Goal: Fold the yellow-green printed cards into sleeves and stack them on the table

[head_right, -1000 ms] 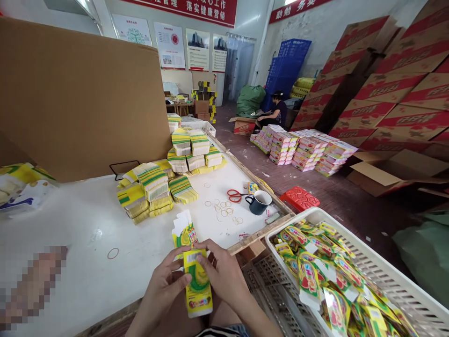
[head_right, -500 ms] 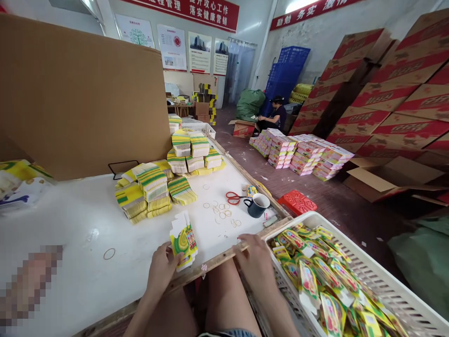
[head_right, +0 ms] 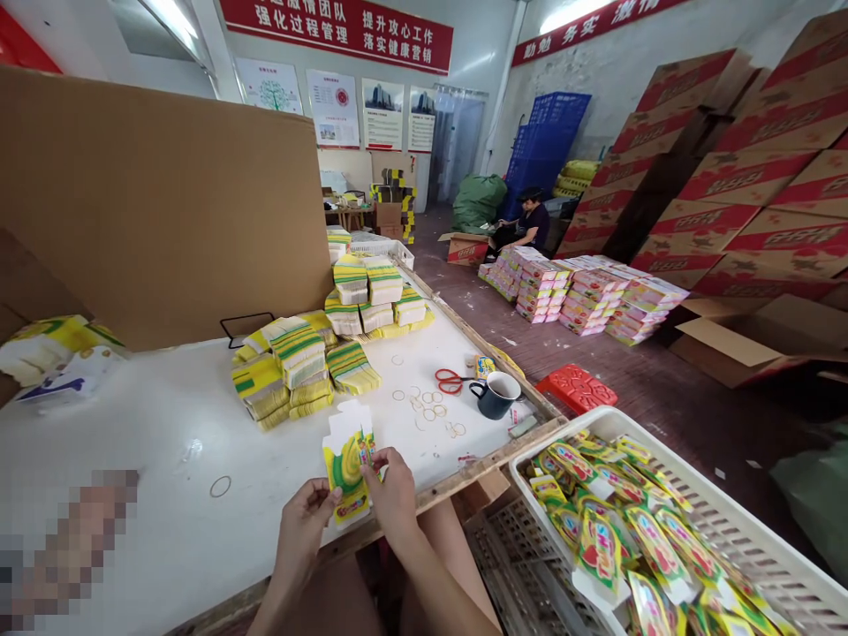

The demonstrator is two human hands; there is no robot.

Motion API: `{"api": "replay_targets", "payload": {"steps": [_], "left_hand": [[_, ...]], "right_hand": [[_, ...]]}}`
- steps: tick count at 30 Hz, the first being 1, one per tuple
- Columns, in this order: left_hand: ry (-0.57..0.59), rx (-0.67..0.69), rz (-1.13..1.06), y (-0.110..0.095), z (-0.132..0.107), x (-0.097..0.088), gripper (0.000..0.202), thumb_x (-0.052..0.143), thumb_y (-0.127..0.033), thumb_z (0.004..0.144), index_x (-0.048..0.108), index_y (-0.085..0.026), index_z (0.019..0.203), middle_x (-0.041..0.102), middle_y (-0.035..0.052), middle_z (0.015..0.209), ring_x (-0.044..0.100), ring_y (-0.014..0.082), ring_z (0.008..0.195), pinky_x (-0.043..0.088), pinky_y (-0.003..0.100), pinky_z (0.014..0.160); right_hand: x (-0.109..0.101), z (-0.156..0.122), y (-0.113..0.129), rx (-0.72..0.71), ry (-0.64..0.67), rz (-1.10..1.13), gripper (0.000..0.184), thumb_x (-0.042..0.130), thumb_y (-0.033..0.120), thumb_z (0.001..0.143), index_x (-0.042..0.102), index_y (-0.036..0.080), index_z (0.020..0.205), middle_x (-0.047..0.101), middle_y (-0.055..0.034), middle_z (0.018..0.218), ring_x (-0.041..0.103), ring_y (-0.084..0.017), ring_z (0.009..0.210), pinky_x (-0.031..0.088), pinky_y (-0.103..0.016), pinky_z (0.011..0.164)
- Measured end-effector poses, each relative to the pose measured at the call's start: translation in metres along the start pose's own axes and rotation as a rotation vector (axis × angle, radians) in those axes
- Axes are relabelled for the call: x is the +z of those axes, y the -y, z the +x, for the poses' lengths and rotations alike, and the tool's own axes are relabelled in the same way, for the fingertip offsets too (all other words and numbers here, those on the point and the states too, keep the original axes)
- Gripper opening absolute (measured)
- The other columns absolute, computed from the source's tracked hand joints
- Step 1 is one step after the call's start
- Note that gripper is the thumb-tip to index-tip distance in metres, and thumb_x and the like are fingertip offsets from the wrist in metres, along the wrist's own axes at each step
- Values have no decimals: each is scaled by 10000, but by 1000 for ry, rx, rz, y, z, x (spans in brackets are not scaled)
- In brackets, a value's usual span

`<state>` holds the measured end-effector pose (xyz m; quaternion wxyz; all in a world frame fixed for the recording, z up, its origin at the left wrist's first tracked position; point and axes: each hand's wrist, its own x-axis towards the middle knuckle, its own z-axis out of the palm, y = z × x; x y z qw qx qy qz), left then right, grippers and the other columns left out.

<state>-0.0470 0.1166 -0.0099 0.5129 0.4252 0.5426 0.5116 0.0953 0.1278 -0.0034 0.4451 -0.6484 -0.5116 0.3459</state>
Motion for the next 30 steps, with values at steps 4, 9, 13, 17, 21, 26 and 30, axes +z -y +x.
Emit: {"api": "replay_targets", "payload": {"steps": [4, 9, 13, 17, 21, 26, 30], "left_hand": [[50, -50, -117, -8, -3, 4, 336, 774, -451, 585, 646, -149, 655, 588, -32, 508, 444, 91, 411, 355, 211, 408], [151, -112, -267, -25, -14, 13, 399, 684, -532, 681, 679, -144, 773, 679, 23, 640, 560, 130, 507, 440, 237, 483], [172, -132, -330, -34, -21, 20, 465, 626, -585, 712, 676, -166, 907, 732, 70, 824, 657, 194, 668, 512, 292, 584], [142, -133, -301, -30, -23, 24, 484, 608, -606, 711, 665, -160, 889, 734, 77, 822, 665, 204, 677, 514, 288, 565], [57, -108, -196, -21, -20, 24, 464, 561, -593, 747, 642, -157, 882, 722, 54, 759, 648, 190, 630, 489, 270, 528], [-75, -32, 57, -10, -11, 17, 311, 587, -464, 748, 574, -180, 624, 629, 3, 551, 563, 178, 533, 415, 264, 492], [-110, 38, 269, -3, -7, 16, 233, 566, -359, 756, 548, -203, 583, 615, 6, 546, 535, 184, 533, 387, 270, 511]], "right_hand": [[-6, -1, 4, 21, 14, 151, 170, 588, 374, 766, 577, 206, 792, 612, -9, 732, 508, -149, 596, 413, -273, 586], [-9, 1, 8, 95, 134, 412, 364, 633, 538, 704, 577, 184, 770, 616, -17, 686, 540, -147, 600, 426, -259, 563], [-7, -2, 7, 178, 175, 556, 446, 668, 599, 656, 564, 179, 762, 603, 0, 632, 503, -114, 525, 381, -229, 494], [-5, -6, 3, 216, 173, 625, 493, 687, 630, 624, 567, 173, 765, 620, -10, 649, 519, -114, 537, 381, -223, 488], [-5, -8, 2, 217, 158, 622, 495, 687, 630, 625, 581, 168, 767, 622, -16, 643, 536, -126, 553, 408, -238, 503], [-2, -8, 0, 194, 92, 543, 404, 725, 538, 630, 589, 179, 756, 616, -7, 671, 549, -147, 631, 449, -278, 630], [-2, -9, -5, 210, 79, 483, 353, 742, 482, 620, 593, 185, 740, 611, -12, 702, 548, -159, 652, 448, -294, 666]]}}
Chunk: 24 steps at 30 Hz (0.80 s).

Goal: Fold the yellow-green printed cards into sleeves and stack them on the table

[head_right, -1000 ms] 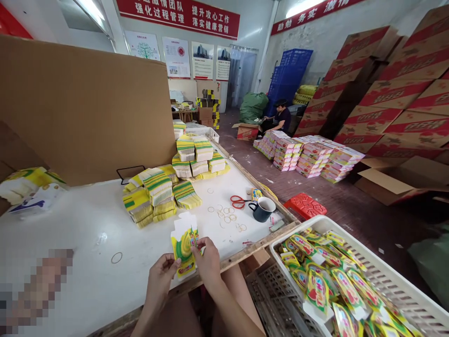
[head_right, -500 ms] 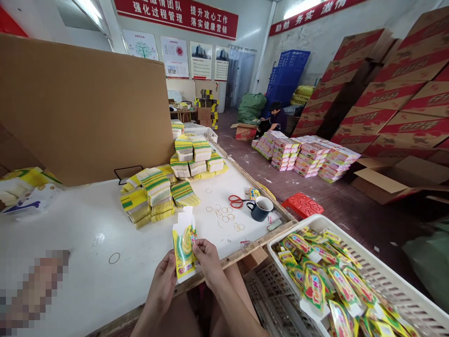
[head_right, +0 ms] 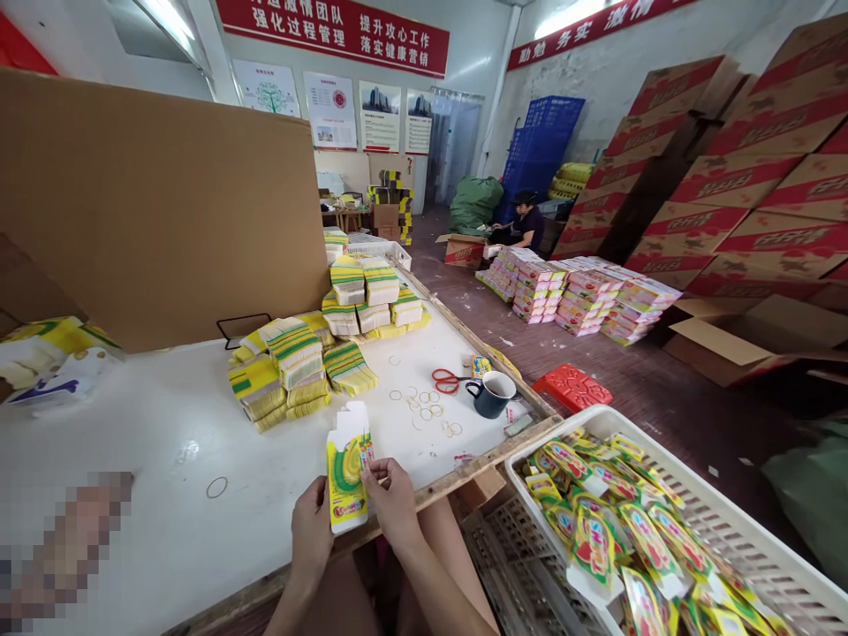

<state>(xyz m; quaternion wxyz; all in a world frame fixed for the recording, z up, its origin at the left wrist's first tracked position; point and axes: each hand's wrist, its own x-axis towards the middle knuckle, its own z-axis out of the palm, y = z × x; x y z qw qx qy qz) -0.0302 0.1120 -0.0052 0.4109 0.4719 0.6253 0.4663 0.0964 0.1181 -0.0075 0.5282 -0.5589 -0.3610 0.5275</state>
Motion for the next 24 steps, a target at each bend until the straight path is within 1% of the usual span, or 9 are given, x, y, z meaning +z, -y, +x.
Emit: {"api": "replay_targets", "payload": {"steps": [2, 5, 8, 12, 14, 17, 20, 22, 24], "left_hand": [[-11, 38, 88, 1, -3, 2, 235, 528, -348, 781, 527, -215, 587, 598, 2, 546, 530, 186, 536, 382, 270, 523], [-40, 104, 198, 1, -9, 4, 263, 430, -356, 842, 476, -233, 615, 542, -15, 536, 507, 179, 532, 372, 264, 537], [-55, 196, 315, -5, -12, 0, 262, 433, -333, 832, 421, -241, 587, 480, -22, 539, 478, 178, 547, 347, 267, 566], [24, 294, 448, -18, -8, -8, 238, 479, -250, 771, 426, -233, 540, 482, -14, 541, 472, 181, 557, 307, 275, 575], [77, 315, 490, -23, -7, -9, 227, 485, -222, 757, 438, -228, 535, 494, -15, 527, 470, 178, 537, 290, 273, 559], [114, 327, 520, -25, -6, -10, 201, 490, -197, 746, 445, -221, 552, 525, -9, 546, 486, 176, 544, 294, 266, 551], [133, 321, 505, -22, -5, -9, 228, 448, -233, 804, 431, -221, 577, 521, -20, 534, 492, 156, 517, 325, 241, 524], [144, 316, 484, -19, -4, -9, 274, 394, -280, 857, 422, -223, 590, 507, -34, 512, 492, 140, 489, 344, 221, 499], [143, 315, 478, -17, -4, -8, 293, 374, -302, 873, 419, -224, 594, 503, -39, 507, 495, 133, 484, 353, 212, 492]], "right_hand": [[-1, -2, -1, 32, 40, 2, 375, 735, 497, 622, 593, 184, 773, 614, -9, 703, 566, -165, 660, 456, -300, 673], [-2, -7, -1, 97, 148, 20, 422, 693, 559, 648, 595, 176, 795, 616, -4, 662, 584, -167, 625, 469, -301, 633], [-4, -11, 1, 133, 218, 23, 451, 653, 604, 677, 595, 172, 793, 601, 8, 639, 565, -147, 583, 450, -270, 570], [-10, -15, 4, 150, 257, -14, 465, 630, 603, 711, 604, 166, 868, 566, 29, 606, 520, -122, 532, 416, -245, 522], [-13, -16, 7, 135, 278, -35, 468, 626, 589, 726, 619, 163, 921, 610, 3, 694, 563, -139, 616, 449, -262, 591], [-15, -16, 11, 108, 315, -66, 498, 697, 531, 688, 628, 173, 1027, 651, -38, 876, 609, -185, 810, 476, -293, 720], [-16, -13, 14, 116, 298, -91, 521, 724, 491, 669, 607, 165, 1058, 632, -45, 889, 612, -191, 788, 488, -295, 671], [-17, -10, 14, 119, 258, -106, 472, 715, 478, 678, 607, 155, 1004, 612, -40, 864, 603, -181, 761, 486, -286, 642], [-18, -9, 13, 115, 243, -114, 435, 715, 470, 679, 614, 150, 957, 605, -37, 849, 599, -179, 760, 486, -283, 640]]}}
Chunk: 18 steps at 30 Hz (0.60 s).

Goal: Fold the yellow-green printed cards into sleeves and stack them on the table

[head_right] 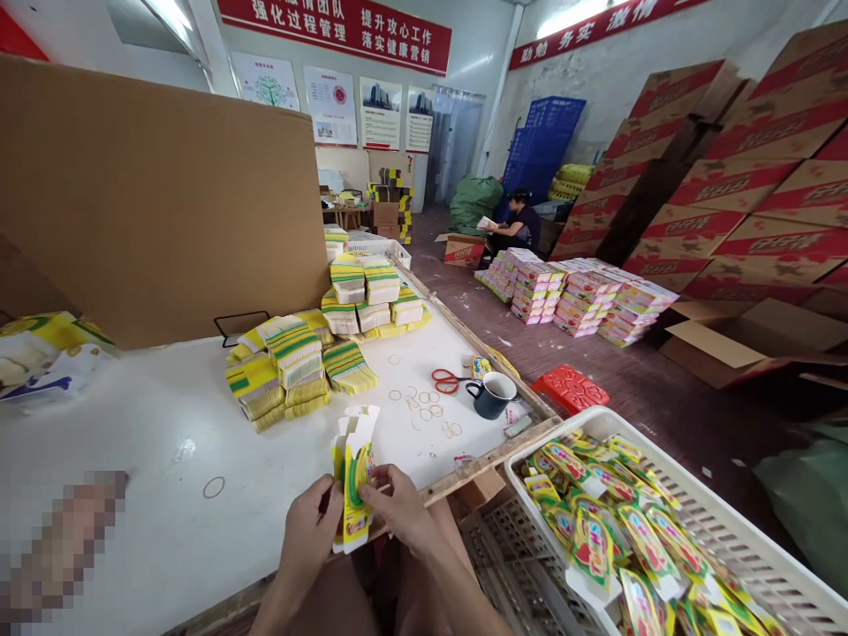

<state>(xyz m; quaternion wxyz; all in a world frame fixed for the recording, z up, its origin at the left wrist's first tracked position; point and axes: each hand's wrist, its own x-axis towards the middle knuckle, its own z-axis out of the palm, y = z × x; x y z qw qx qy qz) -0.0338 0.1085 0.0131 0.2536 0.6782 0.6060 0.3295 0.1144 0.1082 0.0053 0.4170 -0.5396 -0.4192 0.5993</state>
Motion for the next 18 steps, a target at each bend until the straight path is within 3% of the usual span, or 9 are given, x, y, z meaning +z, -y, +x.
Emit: {"api": "replay_targets", "payload": {"steps": [5, 11, 15, 18], "left_hand": [[-22, -9, 44, 0, 0, 6, 281, 424, -288, 835, 411, -221, 562, 498, -28, 511, 476, 144, 490, 327, 239, 508], [-10, -10, 21, -1, -1, 5, 279, 419, -280, 830, 401, -224, 557, 483, -30, 490, 456, 143, 468, 312, 242, 494], [21, 43, -33, -6, -4, 6, 266, 453, -318, 815, 437, -217, 569, 517, -15, 559, 490, 154, 543, 344, 250, 552], [32, 11, -94, -1, -4, 8, 285, 428, -327, 836, 444, -218, 573, 489, -30, 540, 483, 145, 529, 352, 238, 538]], "right_hand": [[4, -3, -3, -29, -14, 28, 505, 663, 522, 718, 563, 172, 1068, 603, -56, 945, 605, -188, 815, 507, -304, 678], [6, -8, 1, -29, -35, 71, 576, 759, 448, 640, 537, 180, 1100, 598, -68, 1018, 596, -190, 888, 519, -299, 718], [8, -5, 0, 21, -43, 97, 532, 733, 438, 667, 569, 150, 1084, 655, -72, 936, 642, -206, 844, 532, -307, 683], [3, 3, -3, 46, -130, 98, 473, 683, 465, 692, 594, 131, 1014, 681, -80, 867, 666, -220, 773, 530, -306, 620]]}}
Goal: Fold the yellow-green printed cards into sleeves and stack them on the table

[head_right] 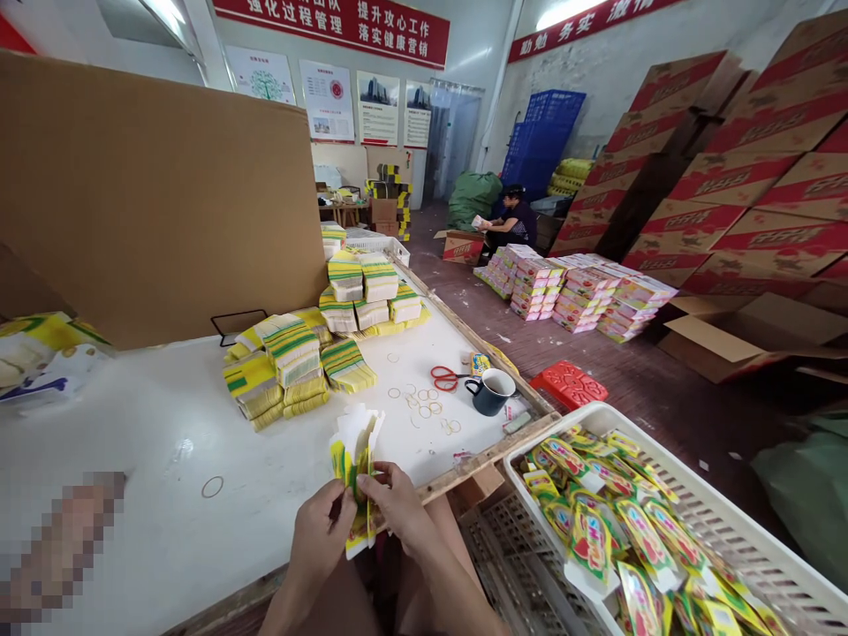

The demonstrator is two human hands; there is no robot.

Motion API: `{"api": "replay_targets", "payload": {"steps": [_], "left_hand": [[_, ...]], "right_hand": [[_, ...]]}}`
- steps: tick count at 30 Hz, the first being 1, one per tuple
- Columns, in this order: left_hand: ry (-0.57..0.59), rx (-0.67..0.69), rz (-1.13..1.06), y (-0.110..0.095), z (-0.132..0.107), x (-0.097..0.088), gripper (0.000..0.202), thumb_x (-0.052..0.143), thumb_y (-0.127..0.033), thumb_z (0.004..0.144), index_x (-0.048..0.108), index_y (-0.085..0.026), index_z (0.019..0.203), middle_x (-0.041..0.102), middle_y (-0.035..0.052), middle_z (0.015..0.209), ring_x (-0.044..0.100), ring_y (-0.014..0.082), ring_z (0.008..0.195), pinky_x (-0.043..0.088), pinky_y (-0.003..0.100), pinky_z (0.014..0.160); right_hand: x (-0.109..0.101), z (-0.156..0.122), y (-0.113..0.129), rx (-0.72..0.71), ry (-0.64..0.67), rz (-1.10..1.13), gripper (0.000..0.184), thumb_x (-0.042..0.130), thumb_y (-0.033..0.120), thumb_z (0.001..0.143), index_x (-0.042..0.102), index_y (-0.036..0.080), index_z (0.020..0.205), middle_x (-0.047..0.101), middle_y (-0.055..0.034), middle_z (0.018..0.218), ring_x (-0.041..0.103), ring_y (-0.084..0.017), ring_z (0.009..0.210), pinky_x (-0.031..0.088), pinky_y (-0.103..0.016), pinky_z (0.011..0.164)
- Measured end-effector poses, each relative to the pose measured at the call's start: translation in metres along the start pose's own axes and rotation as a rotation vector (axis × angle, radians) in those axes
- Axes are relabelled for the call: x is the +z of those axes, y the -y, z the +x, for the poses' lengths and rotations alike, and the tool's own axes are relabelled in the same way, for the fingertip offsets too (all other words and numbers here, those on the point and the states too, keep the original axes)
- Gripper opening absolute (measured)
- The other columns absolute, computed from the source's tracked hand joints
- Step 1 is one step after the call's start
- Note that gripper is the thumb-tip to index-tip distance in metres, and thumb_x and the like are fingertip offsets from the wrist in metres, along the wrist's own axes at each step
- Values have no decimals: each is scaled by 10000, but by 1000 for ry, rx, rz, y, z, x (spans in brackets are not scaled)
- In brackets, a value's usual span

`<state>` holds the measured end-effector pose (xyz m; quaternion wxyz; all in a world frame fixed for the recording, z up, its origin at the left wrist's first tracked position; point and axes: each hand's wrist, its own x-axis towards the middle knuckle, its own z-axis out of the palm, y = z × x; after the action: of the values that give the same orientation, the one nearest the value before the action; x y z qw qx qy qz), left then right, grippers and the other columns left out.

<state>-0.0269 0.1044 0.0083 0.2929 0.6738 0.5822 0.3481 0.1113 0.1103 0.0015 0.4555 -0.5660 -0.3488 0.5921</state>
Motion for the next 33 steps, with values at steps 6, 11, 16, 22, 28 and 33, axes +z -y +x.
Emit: {"api": "replay_targets", "payload": {"steps": [6, 11, 16, 22, 28, 33], "left_hand": [[-54, -184, -90, 27, 10, -1, 256, 483, -338, 810, 527, -212, 592, 526, -16, 527, 502, 180, 517, 358, 276, 525], [-115, -253, -276, 21, 10, -1, 528, 564, -462, 769, 502, -154, 1193, 609, 109, 990, 583, 272, 855, 468, 389, 706], [140, -211, -679, -2, 6, -4, 531, 536, -537, 783, 597, -160, 1153, 684, 106, 1053, 639, 241, 948, 508, 370, 856], [181, -292, -949, -14, -1, -3, 476, 593, -552, 750, 664, -185, 1044, 738, 90, 947, 686, 236, 822, 547, 375, 755], [100, -361, -968, -9, -5, 0, 439, 611, -531, 757, 666, -159, 983, 738, 69, 877, 674, 188, 716, 538, 297, 657], [55, -349, -893, -14, -7, -2, 399, 640, -513, 738, 660, -141, 881, 709, 19, 682, 608, 145, 551, 487, 242, 517]], "right_hand": [[-21, 11, 5, -123, -288, -85, 580, 675, 474, 683, 500, 144, 1127, 639, -130, 1034, 639, -259, 889, 535, -363, 721], [-8, -13, 16, -250, -320, -217, 630, 743, 358, 614, 524, 166, 1173, 625, -102, 1119, 579, -276, 1053, 473, -373, 897], [13, -32, 24, -313, -270, -453, 517, 694, 285, 661, 574, 181, 1152, 659, -88, 1107, 593, -281, 1041, 457, -382, 909], [22, -39, 25, -341, -176, -428, 473, 669, 242, 704, 582, 248, 1168, 653, -57, 1120, 585, -270, 1054, 454, -366, 916], [18, -43, 24, -304, -84, -311, 365, 602, 207, 765, 626, 230, 1129, 668, -63, 1111, 578, -266, 1061, 434, -376, 935], [17, -41, 25, -239, -91, -194, 212, 556, 332, 816, 666, 159, 758, 655, -32, 683, 579, -190, 646, 458, -276, 587]]}}
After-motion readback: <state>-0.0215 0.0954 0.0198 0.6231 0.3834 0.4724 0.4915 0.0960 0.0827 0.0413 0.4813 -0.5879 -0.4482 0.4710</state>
